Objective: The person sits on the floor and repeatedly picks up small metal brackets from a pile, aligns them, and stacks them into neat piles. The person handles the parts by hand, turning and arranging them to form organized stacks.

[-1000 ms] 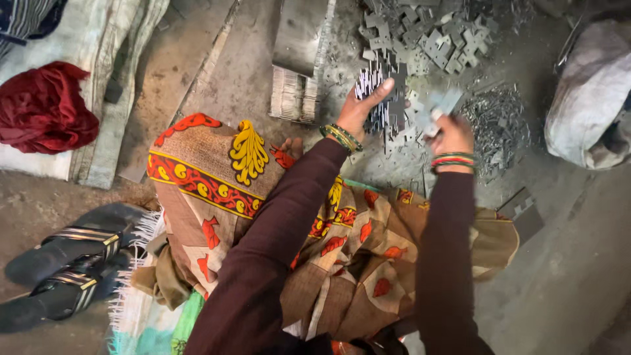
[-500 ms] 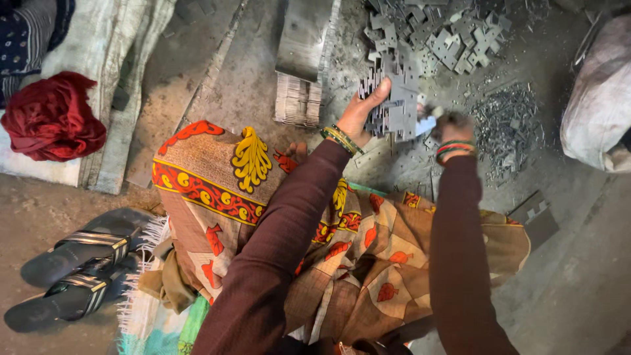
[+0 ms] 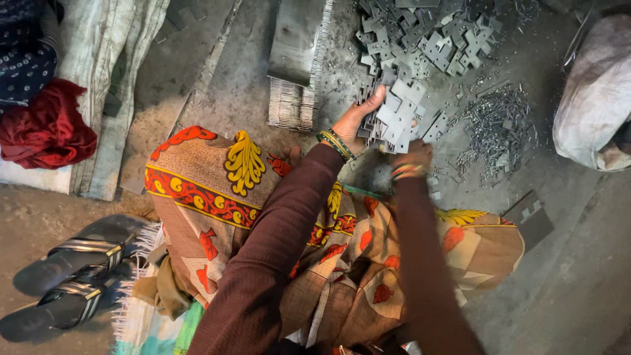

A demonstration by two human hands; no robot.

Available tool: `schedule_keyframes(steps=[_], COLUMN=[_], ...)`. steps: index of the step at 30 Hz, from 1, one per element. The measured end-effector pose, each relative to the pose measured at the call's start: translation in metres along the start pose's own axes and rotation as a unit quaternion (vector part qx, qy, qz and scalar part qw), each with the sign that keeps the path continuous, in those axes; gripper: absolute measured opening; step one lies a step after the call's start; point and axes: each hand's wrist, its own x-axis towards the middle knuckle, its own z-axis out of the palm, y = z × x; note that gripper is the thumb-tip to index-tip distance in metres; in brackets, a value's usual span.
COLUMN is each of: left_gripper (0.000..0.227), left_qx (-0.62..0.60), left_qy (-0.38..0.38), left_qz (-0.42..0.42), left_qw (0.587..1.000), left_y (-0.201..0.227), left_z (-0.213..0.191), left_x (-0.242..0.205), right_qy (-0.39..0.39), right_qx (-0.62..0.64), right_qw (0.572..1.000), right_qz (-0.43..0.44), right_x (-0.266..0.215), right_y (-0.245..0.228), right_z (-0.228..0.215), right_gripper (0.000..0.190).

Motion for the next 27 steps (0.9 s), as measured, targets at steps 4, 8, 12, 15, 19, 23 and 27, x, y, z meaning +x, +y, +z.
schedule_keyframes(steps=[4, 8, 12, 15, 19, 23, 27], left_gripper=[0.061, 0.060, 0.060, 0.067, 0.070, 0.069, 0.071], left_qx=[-0.021, 0.021, 0.007, -0.001, -0.046, -0.013, -0.031], left_qy=[0.005, -0.010, -0.042, -0.057, -0.060, -0.077, -0.072], left_qz=[0.009, 0.046, 0.053, 0.017, 0.001, 0.035, 0.030], left_qw=[1.000, 0.999, 0.998, 0.998, 0.997, 0.996, 0.996], left_y=[0.004, 0.010, 0.012, 0.009, 0.009, 0.019, 0.019], left_z=[-0.002, 0.007, 0.011, 0.011, 0.007, 0.008, 0.008], left_x=[0.000, -0.004, -0.010, -0.007, -0.012, -0.013, -0.013], right_qy=[-0.114, -0.131, -0.055, -0.059, -0.192, -0.201, -0.262], right_qx=[0.292, 0.490, 0.667, 0.725, 0.286, -0.051, 0.136], right_qw=[0.924, 0.835, 0.738, 0.685, 0.936, 0.959, 0.941], right_qz=[0.220, 0.214, 0.086, -0.022, 0.069, 0.195, 0.169], right_x=[-0.025, 0.029, 0.078, 0.100, 0.130, 0.089, 0.053], right_y=[0.019, 0.059, 0.061, 0.052, 0.018, -0.014, 0.015], right_z=[0.035, -0.020, -0.130, -0.176, -0.136, -0.048, -0.014], right_gripper=[0.048, 0.030, 0.018, 0.020, 0.057, 0.082, 0.048])
